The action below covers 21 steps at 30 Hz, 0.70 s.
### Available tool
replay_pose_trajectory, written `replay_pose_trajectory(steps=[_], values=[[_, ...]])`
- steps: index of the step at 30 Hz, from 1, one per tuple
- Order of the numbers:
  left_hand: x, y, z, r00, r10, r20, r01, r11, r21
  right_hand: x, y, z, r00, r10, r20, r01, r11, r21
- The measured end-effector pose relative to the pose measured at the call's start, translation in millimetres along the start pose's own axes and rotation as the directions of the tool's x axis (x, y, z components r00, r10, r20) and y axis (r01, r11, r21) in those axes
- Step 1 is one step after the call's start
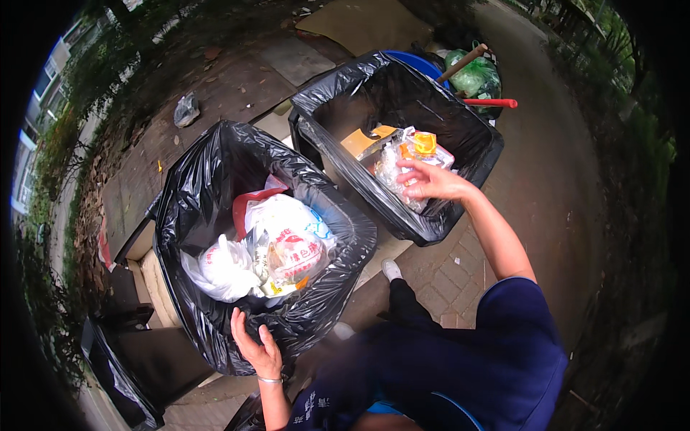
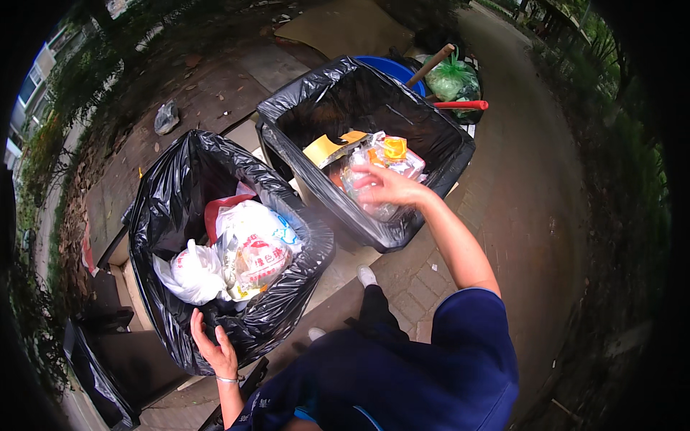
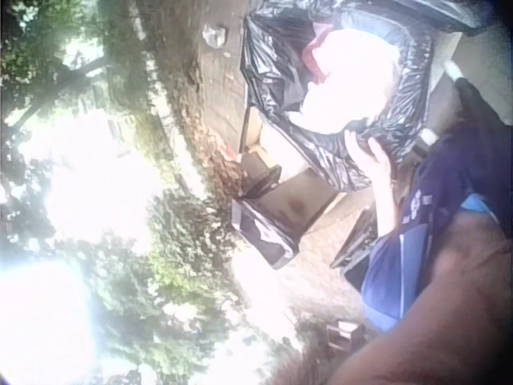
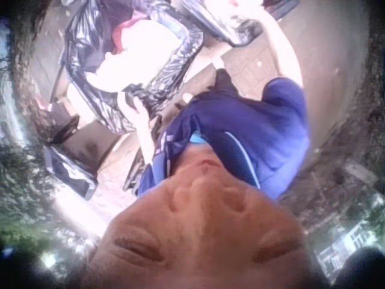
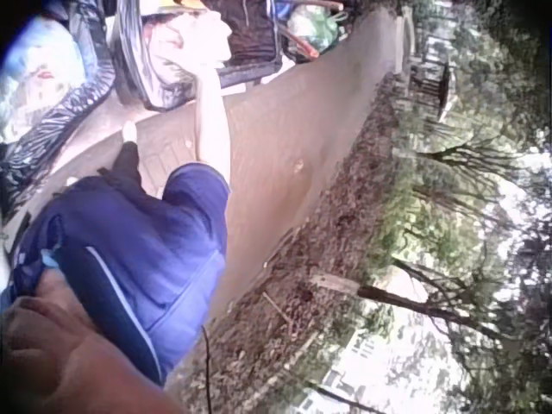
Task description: The person sorts items into different garbage bins, ties a black trash bag, and places a small trash bag into a larger bin.
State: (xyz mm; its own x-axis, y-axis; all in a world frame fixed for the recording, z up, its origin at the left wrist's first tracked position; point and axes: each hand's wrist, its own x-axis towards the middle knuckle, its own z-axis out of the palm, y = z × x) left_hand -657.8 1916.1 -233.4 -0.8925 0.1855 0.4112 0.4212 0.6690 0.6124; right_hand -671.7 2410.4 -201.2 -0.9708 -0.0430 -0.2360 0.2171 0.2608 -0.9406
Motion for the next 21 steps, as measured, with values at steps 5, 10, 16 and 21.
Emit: replay_pose_trajectory(steps=[5, 10, 16, 21], values=[[-5.0, -18.6, 63.2, 0.917, -0.37, -0.151, 0.368, 0.929, -0.042, 112.6, 55.1, -99.9, 0.898, 0.251, -0.361, -0.435, 0.386, -0.814], [3.3, -18.1, 78.6, 0.859, -0.425, -0.286, 0.489, 0.846, 0.21, 218.7, 102.4, -102.7, 0.976, -0.148, 0.158, 0.207, 0.424, -0.881], [8.9, -9.7, 85.0, 0.864, -0.414, -0.287, 0.492, 0.815, 0.305, 251.6, 161.4, -44.8, 0.908, 0.147, 0.392, 0.274, 0.5, -0.822], [9.1, -4.5, 88.7, 0.848, -0.435, -0.302, 0.52, 0.792, 0.319, 271.0, 183.7, -33.1, 0.846, 0.29, 0.448, 0.292, 0.451, -0.844]])
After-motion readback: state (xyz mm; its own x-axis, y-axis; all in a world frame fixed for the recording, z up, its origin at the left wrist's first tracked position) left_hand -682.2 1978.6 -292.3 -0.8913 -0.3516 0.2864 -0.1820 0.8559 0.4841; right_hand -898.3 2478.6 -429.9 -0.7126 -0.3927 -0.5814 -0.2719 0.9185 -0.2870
